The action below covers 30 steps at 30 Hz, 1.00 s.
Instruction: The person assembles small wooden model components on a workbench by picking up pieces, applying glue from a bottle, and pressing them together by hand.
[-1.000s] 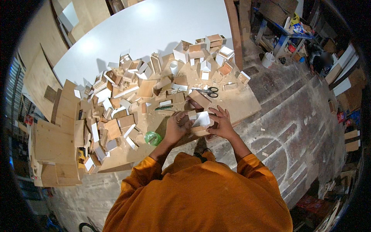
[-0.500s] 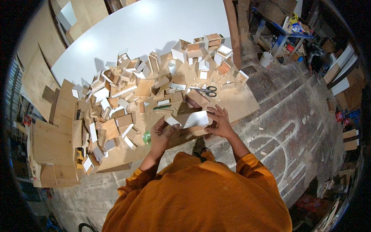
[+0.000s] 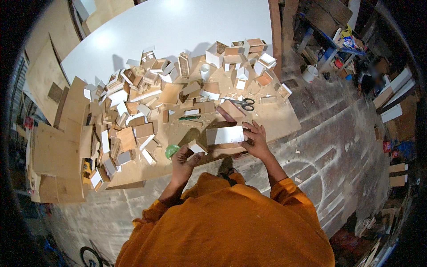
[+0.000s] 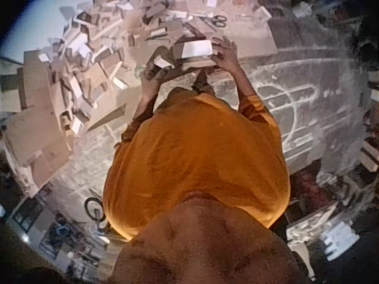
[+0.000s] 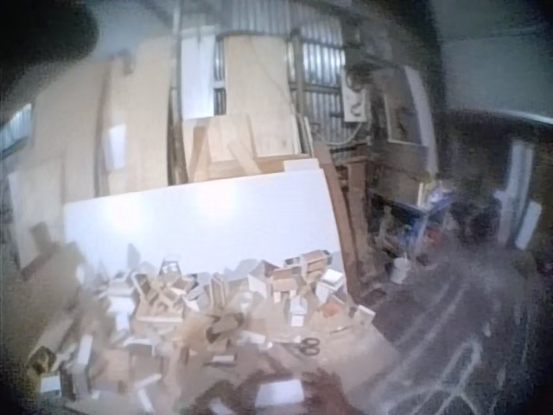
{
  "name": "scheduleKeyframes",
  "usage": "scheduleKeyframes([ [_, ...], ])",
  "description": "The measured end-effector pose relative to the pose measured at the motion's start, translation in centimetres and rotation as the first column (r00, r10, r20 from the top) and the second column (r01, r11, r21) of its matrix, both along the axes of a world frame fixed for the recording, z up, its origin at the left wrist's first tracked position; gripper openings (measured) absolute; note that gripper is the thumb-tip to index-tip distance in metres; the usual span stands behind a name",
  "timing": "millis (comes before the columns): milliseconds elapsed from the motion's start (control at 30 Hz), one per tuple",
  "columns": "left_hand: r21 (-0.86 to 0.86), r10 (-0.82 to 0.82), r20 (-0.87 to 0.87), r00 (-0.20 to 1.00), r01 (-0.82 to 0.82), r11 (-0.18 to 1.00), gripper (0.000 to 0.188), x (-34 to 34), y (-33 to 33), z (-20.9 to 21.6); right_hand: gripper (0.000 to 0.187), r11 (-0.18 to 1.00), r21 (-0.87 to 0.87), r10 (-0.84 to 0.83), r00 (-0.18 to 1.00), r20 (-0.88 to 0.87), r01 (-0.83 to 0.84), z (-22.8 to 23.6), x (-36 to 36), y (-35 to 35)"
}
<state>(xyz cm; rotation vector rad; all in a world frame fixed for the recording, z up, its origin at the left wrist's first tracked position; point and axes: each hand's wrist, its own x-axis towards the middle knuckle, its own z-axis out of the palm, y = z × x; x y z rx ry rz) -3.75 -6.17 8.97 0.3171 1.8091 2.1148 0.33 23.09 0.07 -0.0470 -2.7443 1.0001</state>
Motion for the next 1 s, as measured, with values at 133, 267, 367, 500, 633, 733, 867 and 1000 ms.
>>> scheduleKeyframes([
  [133, -0.02, -0.004, 0.032, 0.999, 0.004, 1.0, 0.021, 0.4, -0.2, -1.5, 0.044, 1.0, 0.027, 0.0, 1.0, -0.019, 0.0, -0.1, -0.1, -0.1],
  [267, -0.095, -0.059, 0.084, 0.995, 0.067, 0.993, 0.02, 1.7, -0.3, -0.3, 0.048, 0.997, -0.074, 0.003, 0.995, -0.095, -0.01, 0.4, 0.0, 0.2],
  [367, -0.151, -0.124, -0.097, 0.988, 0.109, 0.982, 0.023, 2.0, -0.9, -0.7, 0.037, 0.936, -0.351, -0.083, 0.976, -0.199, 0.008, 1.6, 0.0, 0.7],
  [500, -0.221, -0.136, -0.221, 0.966, 0.086, 0.971, 0.022, 2.6, -1.4, 0.8, 0.019, 0.896, -0.442, -0.147, 0.971, -0.19, 0.049, 9.1, 1.2, -0.8],
  [633, -0.163, -0.201, -0.337, 0.92, 0.153, 0.975, 0.028, 2.6, -2.2, -0.3, 0.018, 0.832, -0.501, 0.135, 0.963, -0.234, -0.238, 14.1, 1.7, -5.5],
  [733, -0.131, -0.246, -0.128, 0.961, 0.23, 0.964, 0.03, 3.3, -1.7, 1.7, 0.031, 0.827, -0.227, 0.464, 0.852, -0.241, -0.514, 15.2, 1.0, -10.2],
  [867, 0.087, -0.265, 0.016, 0.964, 0.263, 0.961, 0.03, 3.4, -2.8, 2.0, 0.035, 0.789, -0.304, 0.504, 0.846, -0.175, -0.533, 15.7, 0.4, -11.9],
  [1000, 0.027, -0.222, 0.051, 0.974, 0.221, 0.975, 0.031, 4.0, -3.7, 2.7, 0.032, 0.801, -0.134, 0.546, 0.804, -0.234, -0.583, 15.5, -0.3, -11.7],
])
